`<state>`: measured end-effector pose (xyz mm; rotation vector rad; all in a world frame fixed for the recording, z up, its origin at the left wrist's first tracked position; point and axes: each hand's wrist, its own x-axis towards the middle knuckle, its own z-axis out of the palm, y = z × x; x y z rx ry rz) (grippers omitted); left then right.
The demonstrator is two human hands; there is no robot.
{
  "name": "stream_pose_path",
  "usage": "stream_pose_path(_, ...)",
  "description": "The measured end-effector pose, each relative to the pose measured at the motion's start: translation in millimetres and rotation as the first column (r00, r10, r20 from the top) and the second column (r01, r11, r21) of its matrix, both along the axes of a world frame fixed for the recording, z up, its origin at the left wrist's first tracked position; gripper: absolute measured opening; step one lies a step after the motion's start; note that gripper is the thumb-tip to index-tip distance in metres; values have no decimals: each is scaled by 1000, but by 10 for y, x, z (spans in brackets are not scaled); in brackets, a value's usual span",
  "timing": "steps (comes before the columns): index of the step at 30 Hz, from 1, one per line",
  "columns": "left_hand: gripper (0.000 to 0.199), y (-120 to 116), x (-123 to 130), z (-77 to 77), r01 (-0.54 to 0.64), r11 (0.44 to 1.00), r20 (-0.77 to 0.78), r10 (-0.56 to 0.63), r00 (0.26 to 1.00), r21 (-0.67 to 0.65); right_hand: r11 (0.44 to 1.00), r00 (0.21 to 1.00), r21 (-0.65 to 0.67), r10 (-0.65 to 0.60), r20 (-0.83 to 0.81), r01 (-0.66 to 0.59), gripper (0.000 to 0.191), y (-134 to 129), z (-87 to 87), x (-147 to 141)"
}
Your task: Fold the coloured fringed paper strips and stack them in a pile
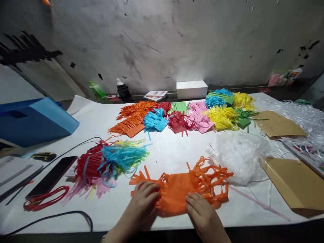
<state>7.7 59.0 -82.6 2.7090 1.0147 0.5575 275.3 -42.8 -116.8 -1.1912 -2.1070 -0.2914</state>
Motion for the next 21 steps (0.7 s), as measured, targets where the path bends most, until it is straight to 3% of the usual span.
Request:
stream_pose_path(3, 24, 144, -378, 126, -54, 998, -50, 55, 997, 16, 1000, 999, -17, -12, -34, 11, 30, -10, 25, -29)
stream_pose_path(5, 25, 116, -471, 207, -67, 998, -28, 67, 997, 18, 1000, 999, -20, -15, -51, 14, 30, -10, 38, -38)
stream_pose_path(7, 30, -11, -370, 271, -27, 999, 8, 27, 1000, -27, 1000, 997, -19, -17, -76, 16, 29, -8, 57, -46)
stream_pose_path(9, 34, -178, -110, 287, 69, 991, 25, -66, 997, -115, 1000, 994, -20, -23, -107, 21, 27, -3, 89, -60)
stream_pose_path(11, 34, -312, 198, 246, 163, 966, 24, -161, 987, -203, 999, 989, -28, -37, -145, 33, 24, 4, 130, -78)
stream_pose_path(14, 21, -380, 516, 148, 164, 942, 3, -170, 985, -292, 997, 980, -75, -46, -195, 32, 23, 9, 188, -107)
stream_pose_path(17, 10, -345, 567, 110, 127, 925, 24, -127, 992, -359, 991, 968, -135, -34, -247, 1, 22, 6, 203, -125)
stream_pose_path(21, 14, -302, 475, 145, 142, 903, 112, -105, 988, -405, 966, 945, -259, -68, -319, -18, 21, 7, 181, -113)
